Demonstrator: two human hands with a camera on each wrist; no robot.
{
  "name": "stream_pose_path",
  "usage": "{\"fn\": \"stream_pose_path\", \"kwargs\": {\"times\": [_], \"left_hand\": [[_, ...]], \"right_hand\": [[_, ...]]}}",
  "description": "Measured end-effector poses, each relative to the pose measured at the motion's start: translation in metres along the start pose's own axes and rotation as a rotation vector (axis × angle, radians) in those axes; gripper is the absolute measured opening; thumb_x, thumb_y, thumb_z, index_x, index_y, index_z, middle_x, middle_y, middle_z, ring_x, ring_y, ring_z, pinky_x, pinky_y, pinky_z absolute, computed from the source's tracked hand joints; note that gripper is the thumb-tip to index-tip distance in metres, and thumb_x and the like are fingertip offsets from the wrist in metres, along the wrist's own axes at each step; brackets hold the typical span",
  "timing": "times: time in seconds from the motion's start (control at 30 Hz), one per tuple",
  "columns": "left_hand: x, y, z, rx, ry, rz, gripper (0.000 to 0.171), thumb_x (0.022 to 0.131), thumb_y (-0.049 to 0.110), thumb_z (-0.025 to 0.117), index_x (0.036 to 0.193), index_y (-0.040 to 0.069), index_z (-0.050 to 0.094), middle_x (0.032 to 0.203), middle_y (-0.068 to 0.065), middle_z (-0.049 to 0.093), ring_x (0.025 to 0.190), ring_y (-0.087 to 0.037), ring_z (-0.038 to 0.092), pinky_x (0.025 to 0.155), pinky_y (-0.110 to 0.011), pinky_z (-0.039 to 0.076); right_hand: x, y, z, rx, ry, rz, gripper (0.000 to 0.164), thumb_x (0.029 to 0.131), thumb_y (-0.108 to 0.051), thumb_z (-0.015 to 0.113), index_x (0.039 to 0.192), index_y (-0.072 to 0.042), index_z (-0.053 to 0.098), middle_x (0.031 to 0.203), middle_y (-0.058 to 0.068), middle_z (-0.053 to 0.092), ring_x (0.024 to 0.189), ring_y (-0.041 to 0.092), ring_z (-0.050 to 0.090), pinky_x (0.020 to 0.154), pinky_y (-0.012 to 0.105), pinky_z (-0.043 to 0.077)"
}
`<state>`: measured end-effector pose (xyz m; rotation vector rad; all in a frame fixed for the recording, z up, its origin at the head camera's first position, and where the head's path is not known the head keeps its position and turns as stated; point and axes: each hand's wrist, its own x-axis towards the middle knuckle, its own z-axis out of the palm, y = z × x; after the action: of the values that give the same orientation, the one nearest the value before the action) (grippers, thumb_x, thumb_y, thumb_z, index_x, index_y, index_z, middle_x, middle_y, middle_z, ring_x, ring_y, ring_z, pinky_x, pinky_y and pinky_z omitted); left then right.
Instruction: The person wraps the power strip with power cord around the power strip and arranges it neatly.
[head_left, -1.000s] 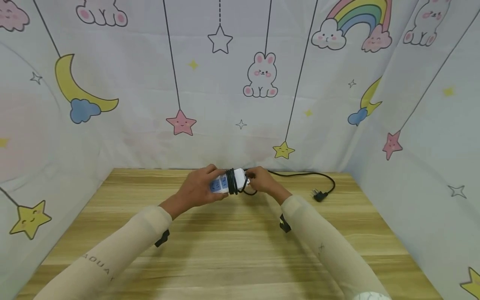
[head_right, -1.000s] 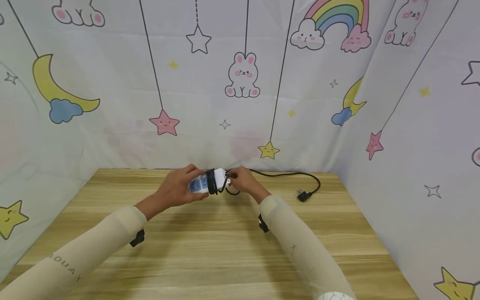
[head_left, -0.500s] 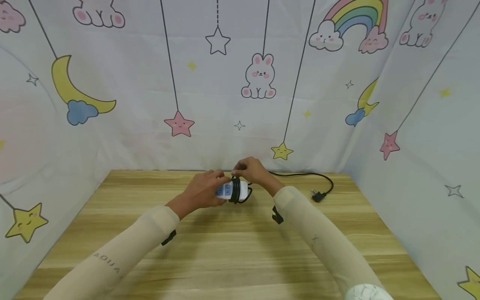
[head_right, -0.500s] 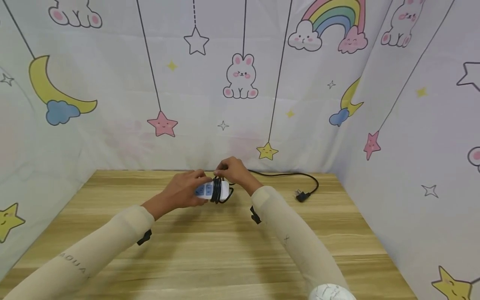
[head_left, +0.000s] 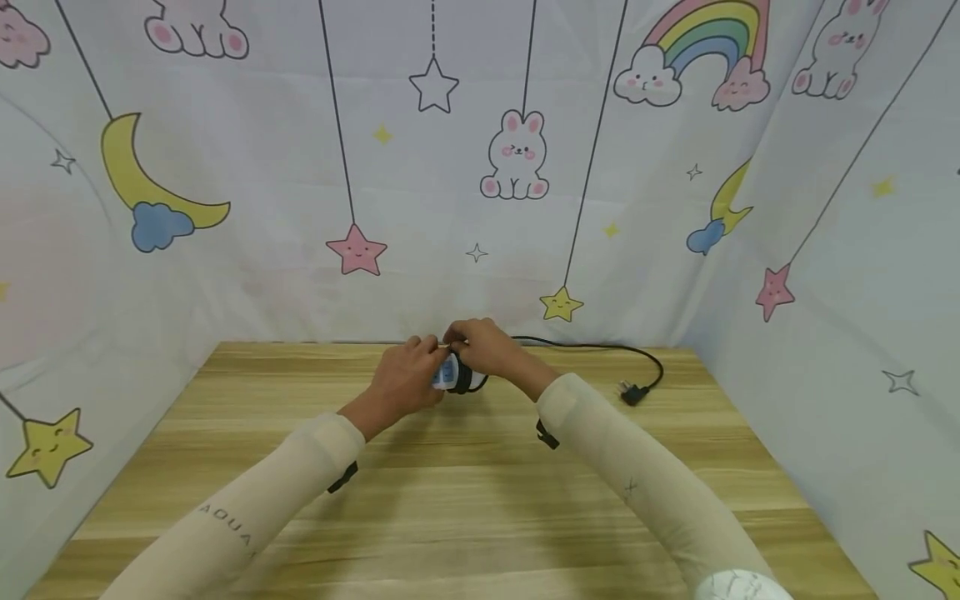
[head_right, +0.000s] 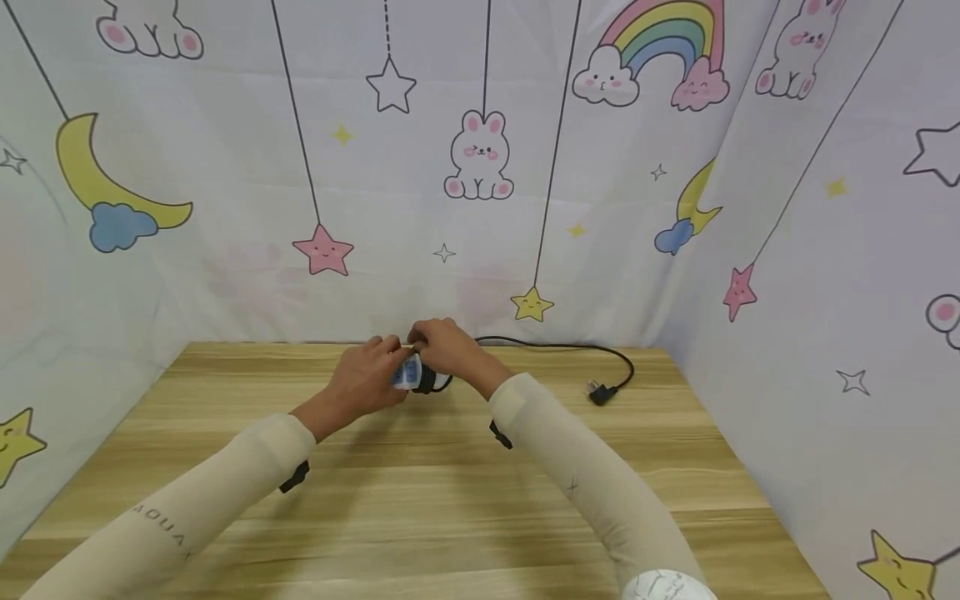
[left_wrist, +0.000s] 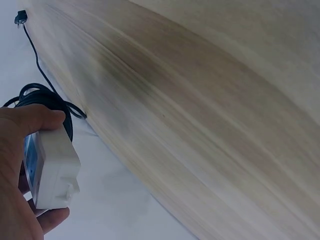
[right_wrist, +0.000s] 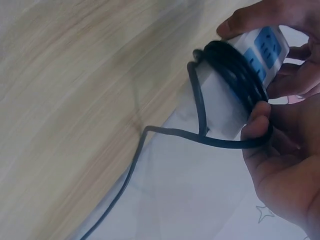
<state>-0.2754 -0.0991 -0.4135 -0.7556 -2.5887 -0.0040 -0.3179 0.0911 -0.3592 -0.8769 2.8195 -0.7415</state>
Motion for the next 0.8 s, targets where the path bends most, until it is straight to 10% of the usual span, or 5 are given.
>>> {"fn": "stream_pose_path", "kwargs": {"times": [0.37,0.8], "left_hand": [[0.002,-0.001,0.011,0.057,0.158,0.003,0.053,0.081,0.025,0.1,0.124,0.004,0.077,0.105,-0.013,0.071,0.087,-0.028,0.069,0.068,-0.043,0.065],[0.005,-0.001,0.011,-0.107,0.297,-0.159,0.053,0.081,0.025,0.101,0.118,0.0,0.074,0.1,-0.018,0.079,0.086,-0.037,0.077,0.063,-0.05,0.066]], "right_hand": [[-0.002,-0.018,-0.002,0.039,0.018,0.039,0.041,0.113,-0.003,0.047,0.148,-0.003,0.069,0.129,0.02,0.08,0.07,0.018,0.062,0.061,0.028,0.046],[-0.022,-0.023,0.029,0.11,0.201,-0.061,0.054,0.114,-0.002,0.055,0.167,-0.001,0.043,0.162,0.028,0.056,0.139,0.042,0.066,0.108,0.053,0.06]]}}
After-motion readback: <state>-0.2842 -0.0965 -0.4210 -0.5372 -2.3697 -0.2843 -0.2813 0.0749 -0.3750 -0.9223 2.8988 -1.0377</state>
